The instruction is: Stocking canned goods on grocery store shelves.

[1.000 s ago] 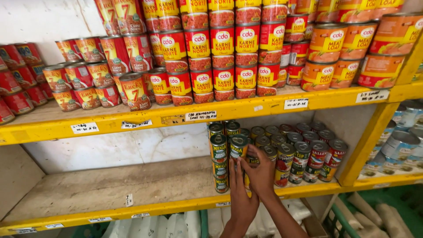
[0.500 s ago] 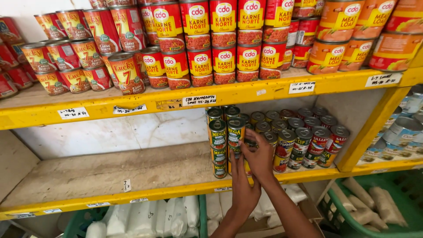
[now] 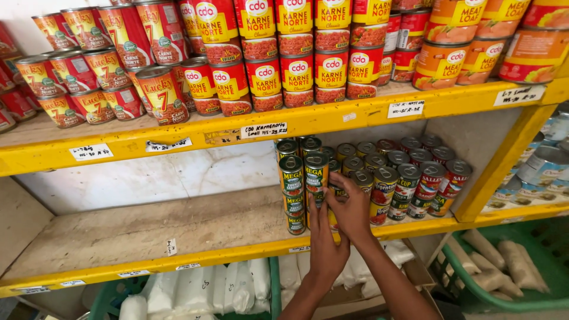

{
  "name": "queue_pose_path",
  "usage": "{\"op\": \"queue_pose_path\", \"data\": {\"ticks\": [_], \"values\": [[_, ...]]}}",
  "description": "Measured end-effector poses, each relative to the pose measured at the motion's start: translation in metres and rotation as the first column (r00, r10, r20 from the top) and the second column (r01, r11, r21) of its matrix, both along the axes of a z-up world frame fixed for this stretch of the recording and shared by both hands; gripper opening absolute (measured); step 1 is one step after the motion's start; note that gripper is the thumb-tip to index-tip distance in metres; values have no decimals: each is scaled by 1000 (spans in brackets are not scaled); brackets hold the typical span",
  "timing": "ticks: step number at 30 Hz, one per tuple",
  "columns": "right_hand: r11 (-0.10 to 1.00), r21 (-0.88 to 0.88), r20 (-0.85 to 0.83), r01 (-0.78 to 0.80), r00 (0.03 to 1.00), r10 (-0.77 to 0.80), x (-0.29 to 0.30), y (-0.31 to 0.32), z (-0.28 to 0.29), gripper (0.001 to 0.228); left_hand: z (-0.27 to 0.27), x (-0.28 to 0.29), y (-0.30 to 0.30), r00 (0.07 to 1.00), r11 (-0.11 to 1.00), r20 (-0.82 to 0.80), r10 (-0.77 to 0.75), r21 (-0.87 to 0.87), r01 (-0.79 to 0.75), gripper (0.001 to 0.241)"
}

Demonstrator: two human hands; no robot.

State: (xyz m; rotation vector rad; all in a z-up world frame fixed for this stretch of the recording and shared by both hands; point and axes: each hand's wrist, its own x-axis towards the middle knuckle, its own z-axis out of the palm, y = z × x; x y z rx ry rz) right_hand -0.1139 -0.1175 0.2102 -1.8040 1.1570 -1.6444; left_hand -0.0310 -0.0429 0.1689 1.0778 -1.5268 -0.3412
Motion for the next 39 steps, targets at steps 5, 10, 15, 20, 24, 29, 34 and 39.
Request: {"op": "queue_pose_path", "data": {"ticks": [5, 10, 15, 20, 24, 29, 34, 39], "values": [[993, -76, -31, 89, 995, -92, -24, 47, 1, 37, -1, 5, 3, 999, 994, 34, 27, -103, -23, 77], [997, 27, 29, 76, 997, -77, -104, 84, -76, 38, 2, 8, 16, 1000, 999, 9, 19, -48, -18, 77], [942, 306, -99, 137, 989, -111, -178, 129, -107, 33, -11, 1, 26, 999, 999, 21, 34, -39, -33, 67], [896, 427, -493, 120, 861, 120, -229, 140, -93, 36, -36, -23, 33, 995, 999, 88, -37, 7, 36, 40], [797, 586, -715, 142, 553, 428, -251, 97, -147, 36, -30, -50, 27, 989, 997, 125, -76, 15, 75, 36], [694, 719, -596, -36, 483, 642, -215, 91, -142, 54, -31, -65, 9, 969, 975, 140, -205, 112, 190, 33], [734, 673, -704, 92, 384, 597, -220, 68, -149, 74, -21, -70, -9, 974, 958, 113, -196, 236, 166, 34], [654, 752, -657, 80, 26, 753, -247, 30, -193, 63, -39, -53, -6, 929, 964, 355, -103, 267, 5, 39]]}}
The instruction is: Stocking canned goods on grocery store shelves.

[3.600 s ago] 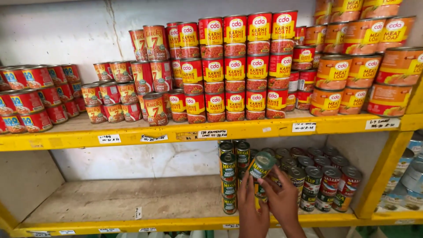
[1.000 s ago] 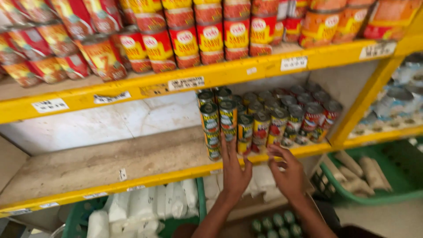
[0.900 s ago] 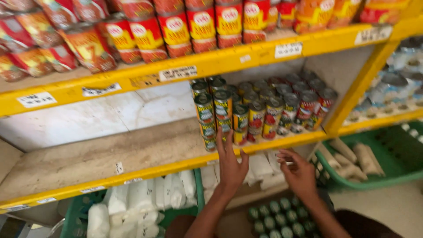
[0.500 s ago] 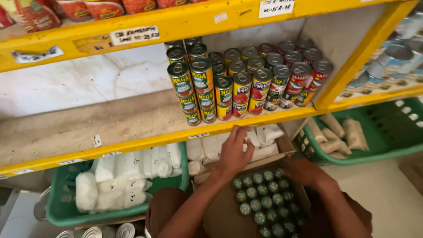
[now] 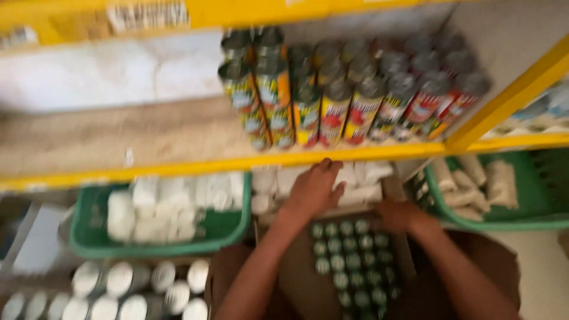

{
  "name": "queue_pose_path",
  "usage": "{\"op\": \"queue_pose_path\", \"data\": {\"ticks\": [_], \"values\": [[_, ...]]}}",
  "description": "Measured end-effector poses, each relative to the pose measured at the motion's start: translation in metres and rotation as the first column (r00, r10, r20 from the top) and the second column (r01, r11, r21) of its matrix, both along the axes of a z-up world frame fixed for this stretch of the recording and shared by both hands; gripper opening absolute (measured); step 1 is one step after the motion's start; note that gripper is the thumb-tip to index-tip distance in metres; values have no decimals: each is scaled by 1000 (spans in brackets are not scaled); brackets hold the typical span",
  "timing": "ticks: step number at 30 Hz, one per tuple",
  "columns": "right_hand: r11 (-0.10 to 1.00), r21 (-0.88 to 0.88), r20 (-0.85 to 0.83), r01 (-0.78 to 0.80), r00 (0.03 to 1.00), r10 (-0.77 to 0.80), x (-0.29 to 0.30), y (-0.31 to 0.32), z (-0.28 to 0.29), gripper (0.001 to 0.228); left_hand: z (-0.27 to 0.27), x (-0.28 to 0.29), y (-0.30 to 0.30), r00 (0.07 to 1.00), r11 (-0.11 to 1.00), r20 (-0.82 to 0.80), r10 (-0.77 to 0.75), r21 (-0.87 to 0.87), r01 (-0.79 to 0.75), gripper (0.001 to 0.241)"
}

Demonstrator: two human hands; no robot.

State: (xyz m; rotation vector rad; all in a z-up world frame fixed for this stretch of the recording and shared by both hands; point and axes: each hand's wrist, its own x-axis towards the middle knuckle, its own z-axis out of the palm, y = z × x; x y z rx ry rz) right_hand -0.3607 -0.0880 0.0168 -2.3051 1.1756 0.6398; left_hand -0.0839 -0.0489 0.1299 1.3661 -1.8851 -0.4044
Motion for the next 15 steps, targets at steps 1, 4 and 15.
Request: {"op": "queue_pose_path", "data": {"ticks": [1, 4, 15], "values": [[998, -47, 80, 38, 996, -34, 0, -6, -4, 67, -16, 6, 0, 985, 990, 158, -65, 130, 44, 44], [996, -60, 164, 68, 985, -58, -7, -2, 2, 71, -46, 23, 10, 898, 880, 377, -229, 475, 25, 49], [964, 53, 84, 261, 961, -265, -80, 91, 76, 66, -52, 68, 53, 806, 711, 467, -365, 698, -83, 60]]}}
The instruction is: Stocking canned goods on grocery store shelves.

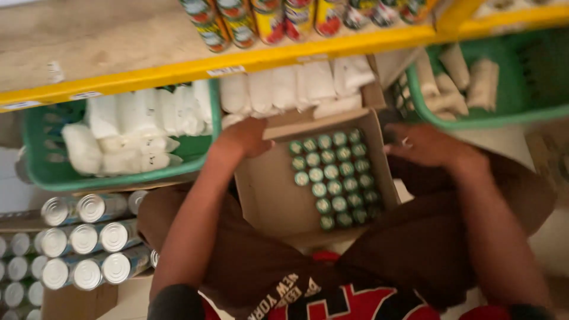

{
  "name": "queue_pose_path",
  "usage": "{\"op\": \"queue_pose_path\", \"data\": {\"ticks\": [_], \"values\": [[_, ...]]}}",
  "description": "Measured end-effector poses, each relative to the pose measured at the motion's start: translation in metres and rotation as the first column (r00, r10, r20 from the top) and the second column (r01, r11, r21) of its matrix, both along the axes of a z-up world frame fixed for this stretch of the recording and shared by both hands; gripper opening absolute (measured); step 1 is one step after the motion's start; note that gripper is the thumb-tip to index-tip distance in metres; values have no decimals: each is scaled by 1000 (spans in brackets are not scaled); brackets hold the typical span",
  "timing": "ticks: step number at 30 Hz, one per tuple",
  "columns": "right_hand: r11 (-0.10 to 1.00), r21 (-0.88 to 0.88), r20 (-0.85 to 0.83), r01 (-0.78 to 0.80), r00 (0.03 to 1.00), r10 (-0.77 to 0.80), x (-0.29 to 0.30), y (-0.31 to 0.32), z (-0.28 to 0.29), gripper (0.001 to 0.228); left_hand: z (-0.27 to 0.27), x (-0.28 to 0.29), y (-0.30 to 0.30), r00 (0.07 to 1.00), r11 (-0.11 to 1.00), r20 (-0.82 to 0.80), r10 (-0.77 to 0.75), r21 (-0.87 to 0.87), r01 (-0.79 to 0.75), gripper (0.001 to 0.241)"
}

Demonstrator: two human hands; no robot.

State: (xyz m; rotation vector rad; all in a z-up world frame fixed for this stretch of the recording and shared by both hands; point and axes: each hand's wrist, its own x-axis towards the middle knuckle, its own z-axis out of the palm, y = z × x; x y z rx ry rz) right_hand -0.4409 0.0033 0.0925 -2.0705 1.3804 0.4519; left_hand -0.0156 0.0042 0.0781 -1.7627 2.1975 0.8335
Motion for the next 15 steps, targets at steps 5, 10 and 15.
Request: {"op": "queue_pose_path", "data": {"ticks": [5, 10, 15], "values": [[951, -196, 206, 238, 958, -198, -29, 25, 38, 74, 19, -12, 7, 1000, 996, 3, -15, -85, 15, 59], [974, -163, 280, 154, 954, -104, -20, 3, -21, 72, 4, -16, 8, 997, 990, -70, -43, -137, 33, 62], [994, -100, 125, -36, 991, 48, 7, -19, -101, 59, -15, -21, 25, 999, 999, 21, -28, -16, 28, 55]]}}
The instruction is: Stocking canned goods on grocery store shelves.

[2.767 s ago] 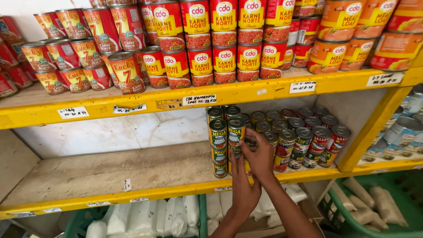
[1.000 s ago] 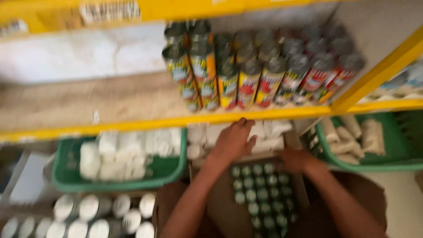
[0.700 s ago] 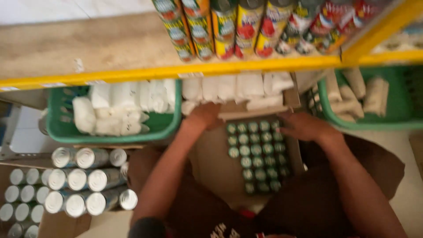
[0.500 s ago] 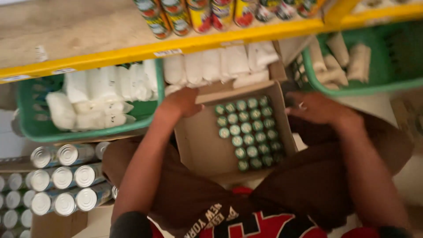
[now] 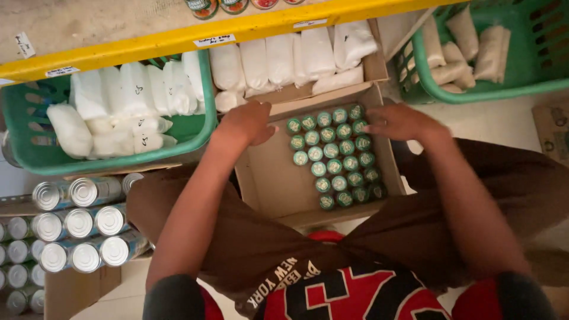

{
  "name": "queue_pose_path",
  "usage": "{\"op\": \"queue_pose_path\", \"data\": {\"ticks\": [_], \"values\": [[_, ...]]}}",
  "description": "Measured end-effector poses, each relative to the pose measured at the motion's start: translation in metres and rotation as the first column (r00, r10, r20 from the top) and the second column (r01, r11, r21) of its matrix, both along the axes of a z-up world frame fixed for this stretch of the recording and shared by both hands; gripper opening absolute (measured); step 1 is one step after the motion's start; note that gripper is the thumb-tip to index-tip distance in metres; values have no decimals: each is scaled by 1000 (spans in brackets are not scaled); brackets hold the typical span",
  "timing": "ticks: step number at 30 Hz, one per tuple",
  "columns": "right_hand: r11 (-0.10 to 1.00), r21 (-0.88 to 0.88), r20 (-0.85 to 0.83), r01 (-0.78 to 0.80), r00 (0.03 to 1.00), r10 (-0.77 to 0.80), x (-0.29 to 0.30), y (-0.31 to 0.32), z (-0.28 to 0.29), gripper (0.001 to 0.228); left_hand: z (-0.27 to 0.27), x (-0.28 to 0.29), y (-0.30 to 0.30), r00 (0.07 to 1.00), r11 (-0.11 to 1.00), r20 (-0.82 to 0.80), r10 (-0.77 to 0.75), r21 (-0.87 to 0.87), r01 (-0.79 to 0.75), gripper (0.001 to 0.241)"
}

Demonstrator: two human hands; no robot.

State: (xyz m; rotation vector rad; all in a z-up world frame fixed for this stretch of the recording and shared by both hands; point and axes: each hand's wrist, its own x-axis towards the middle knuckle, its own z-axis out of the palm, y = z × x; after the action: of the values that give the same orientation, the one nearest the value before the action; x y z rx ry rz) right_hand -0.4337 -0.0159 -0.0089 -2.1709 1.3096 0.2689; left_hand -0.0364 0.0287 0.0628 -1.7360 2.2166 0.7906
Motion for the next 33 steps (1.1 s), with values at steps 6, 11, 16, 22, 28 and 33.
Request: {"op": "queue_pose_path", "data": {"ticks": [6, 11, 16, 22, 28, 33], "values": [[983, 12, 274, 185, 944, -182, 30, 9, -188, 47, -22, -24, 10, 998, 996, 63, -31, -76, 36, 50], [923, -100, 427, 371, 854, -297, 50, 119, -376, 19, -27, -44, 16, 993, 993, 83, -78, 95, 70, 38], [954, -36, 458, 298, 853, -249, 120, 108, -253, 35, -2, -38, 13, 994, 993, -36, -98, -65, 96, 45], [834, 213, 477, 509, 691, -544, 148, 100, -267, 46, 8, -27, 2, 996, 993, 82, -40, -106, 48, 49], [903, 84, 452, 422, 791, -412, 154, 92, -315, 33, 15, -23, 4, 999, 987, 40, -20, -160, 26, 53], [729, 402, 197, 554, 725, -660, 177, 83, -250, 26, 15, -18, -3, 999, 965, -20, -41, -260, 35, 54]]}}
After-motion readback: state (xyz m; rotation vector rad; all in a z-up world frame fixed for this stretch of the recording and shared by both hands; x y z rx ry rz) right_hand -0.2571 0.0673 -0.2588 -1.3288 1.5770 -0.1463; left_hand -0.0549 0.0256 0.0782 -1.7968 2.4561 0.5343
